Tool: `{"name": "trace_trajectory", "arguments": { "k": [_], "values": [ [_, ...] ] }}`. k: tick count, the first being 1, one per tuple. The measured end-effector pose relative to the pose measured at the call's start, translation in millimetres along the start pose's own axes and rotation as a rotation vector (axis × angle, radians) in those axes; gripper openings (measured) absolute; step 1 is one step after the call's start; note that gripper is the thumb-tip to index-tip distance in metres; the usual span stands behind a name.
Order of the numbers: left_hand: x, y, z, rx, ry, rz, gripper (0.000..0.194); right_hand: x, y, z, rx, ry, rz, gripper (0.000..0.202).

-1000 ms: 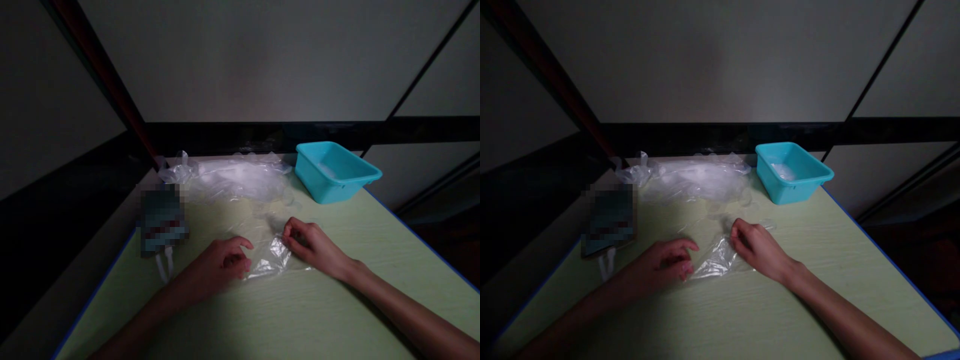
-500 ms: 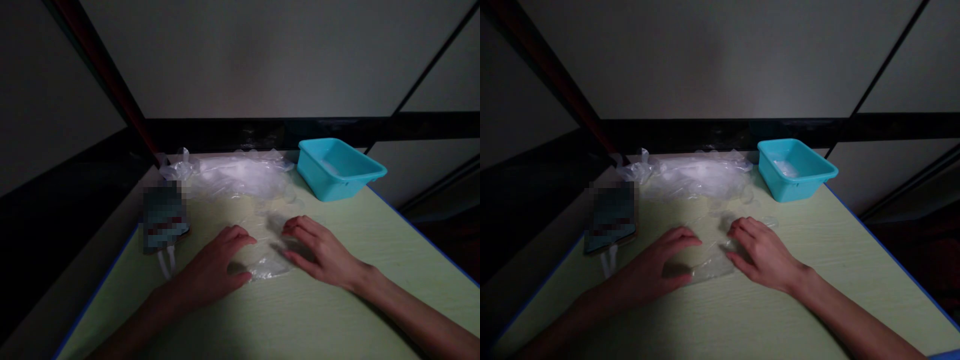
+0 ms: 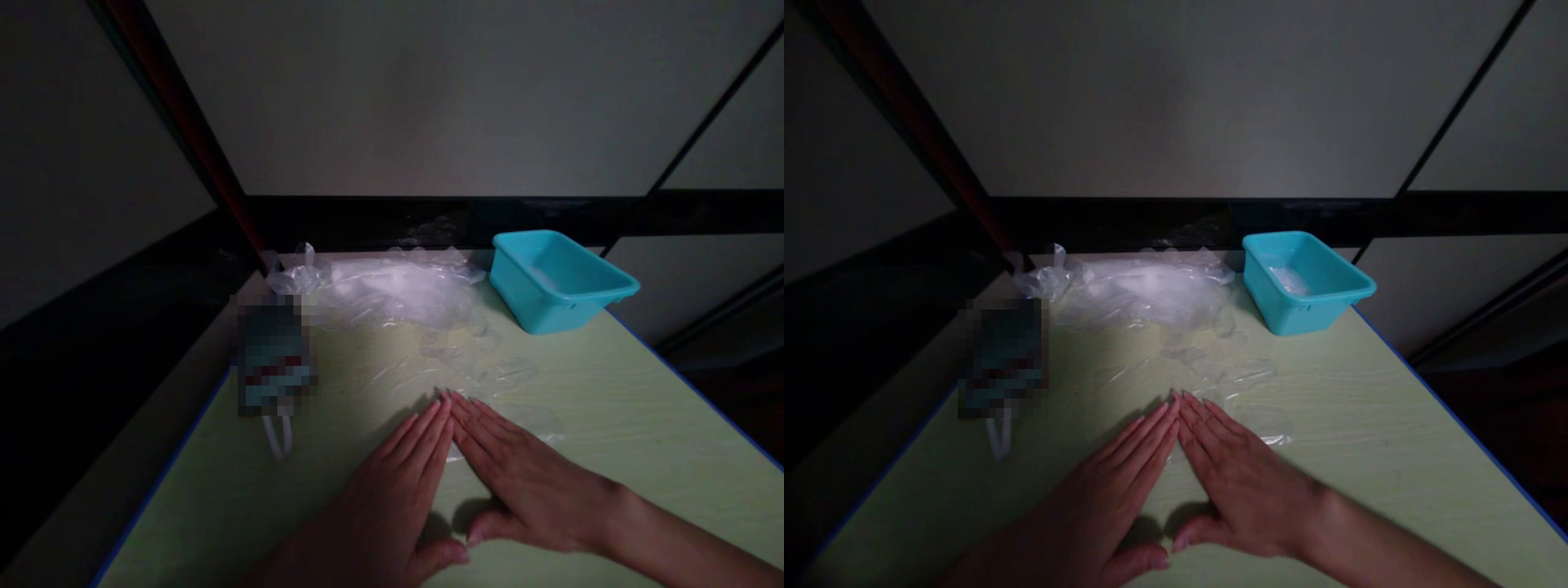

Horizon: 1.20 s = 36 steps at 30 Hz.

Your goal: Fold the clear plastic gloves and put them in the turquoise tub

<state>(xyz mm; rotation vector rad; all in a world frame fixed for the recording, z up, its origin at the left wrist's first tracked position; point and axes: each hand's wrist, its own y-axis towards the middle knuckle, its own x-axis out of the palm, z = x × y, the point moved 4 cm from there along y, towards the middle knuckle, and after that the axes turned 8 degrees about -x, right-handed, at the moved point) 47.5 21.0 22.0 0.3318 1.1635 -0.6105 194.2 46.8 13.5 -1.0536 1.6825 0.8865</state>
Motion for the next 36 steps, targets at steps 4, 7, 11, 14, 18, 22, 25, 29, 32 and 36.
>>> {"name": "trace_trajectory", "arguments": {
  "k": [4,7,11,14,18,22,25,29,32,36],
  "values": [
    [7.2,1,-2,0.002,0.014,-0.021,0.088,3,-1,0,0.013,-0.010,-0.007,0.092],
    [9.4,1,-5,-0.003,0.021,-0.042,0.086,5,-1,1,0.021,-0.031,-0.002,0.093],
    [9.5,0,-5,-0.028,0.013,-0.050,0.086,6,-1,1,0.021,-0.040,0.009,0.090],
    [9.8,-2,-5,-0.054,0.009,-0.026,0.086,7,-2,2,0.029,-0.036,-0.001,0.089],
    [11.9,-6,-8,-0.075,0.047,-0.008,0.085,8,-3,2,0.024,-0.036,-0.007,0.089],
    [14.0,-16,-14,-0.102,0.140,0.052,0.086,9,-4,3,0.014,-0.053,0.017,0.087],
    [20.7,-25,-23,-0.110,0.213,0.117,0.091,9,-3,3,0.024,-0.062,0.010,0.086],
    [31.8,-39,-41,-0.095,0.235,0.177,0.099,8,-3,3,0.038,-0.051,-0.017,0.085],
    [26.7,-47,-47,-0.104,0.211,0.193,0.100,4,-1,1,0.035,-0.032,-0.021,0.087],
    [-1.5,-51,-48,-0.246,0.205,0.206,0.088,-5,3,0,0.042,-0.063,-0.004,0.086]
  ]
}}
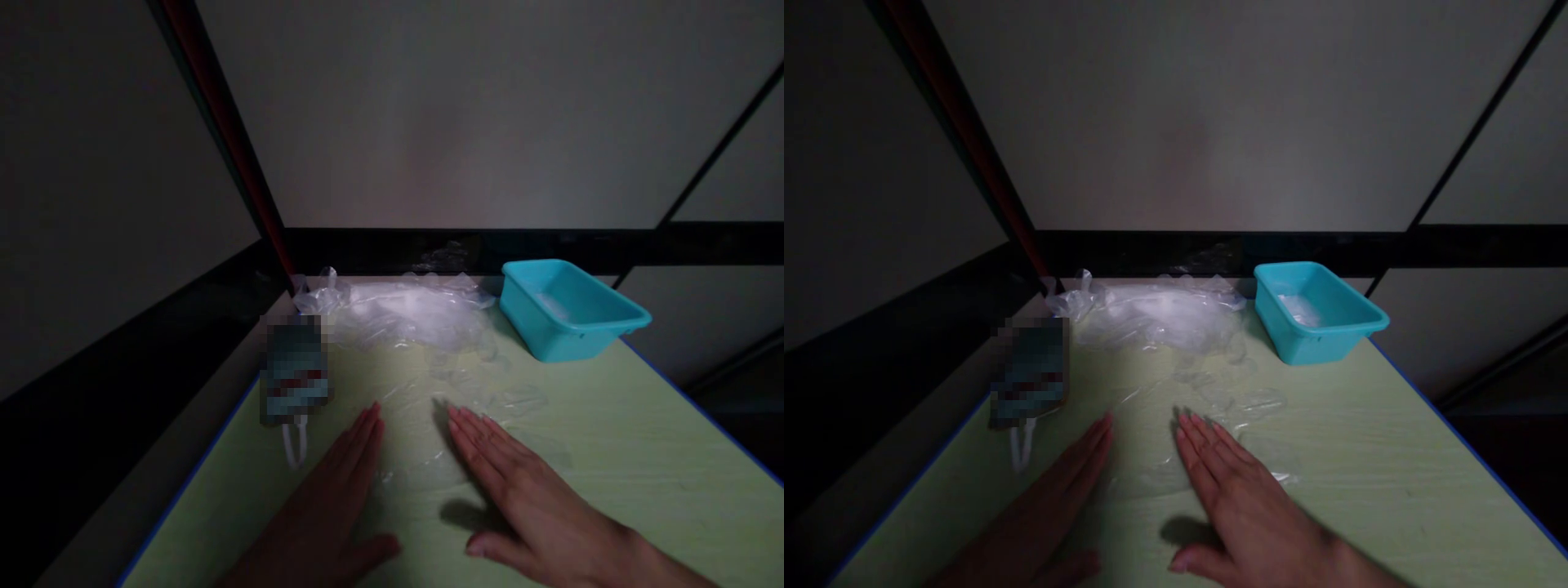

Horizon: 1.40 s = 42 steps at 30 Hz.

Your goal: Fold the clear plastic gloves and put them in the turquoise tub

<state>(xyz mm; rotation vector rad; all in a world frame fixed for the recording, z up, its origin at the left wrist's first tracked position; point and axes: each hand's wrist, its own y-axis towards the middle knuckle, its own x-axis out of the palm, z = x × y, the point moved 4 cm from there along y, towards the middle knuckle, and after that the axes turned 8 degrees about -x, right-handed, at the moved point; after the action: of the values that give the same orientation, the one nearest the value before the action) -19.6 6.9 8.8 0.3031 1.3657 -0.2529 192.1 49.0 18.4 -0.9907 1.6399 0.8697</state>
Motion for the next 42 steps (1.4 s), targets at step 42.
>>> {"name": "trace_trajectory", "arguments": {
  "k": [42],
  "values": [
    [-8.3,60,26,0.322,-0.137,0.106,0.054,-16,-11,43,0.298,-0.154,0.265,0.058]
  ]
}}
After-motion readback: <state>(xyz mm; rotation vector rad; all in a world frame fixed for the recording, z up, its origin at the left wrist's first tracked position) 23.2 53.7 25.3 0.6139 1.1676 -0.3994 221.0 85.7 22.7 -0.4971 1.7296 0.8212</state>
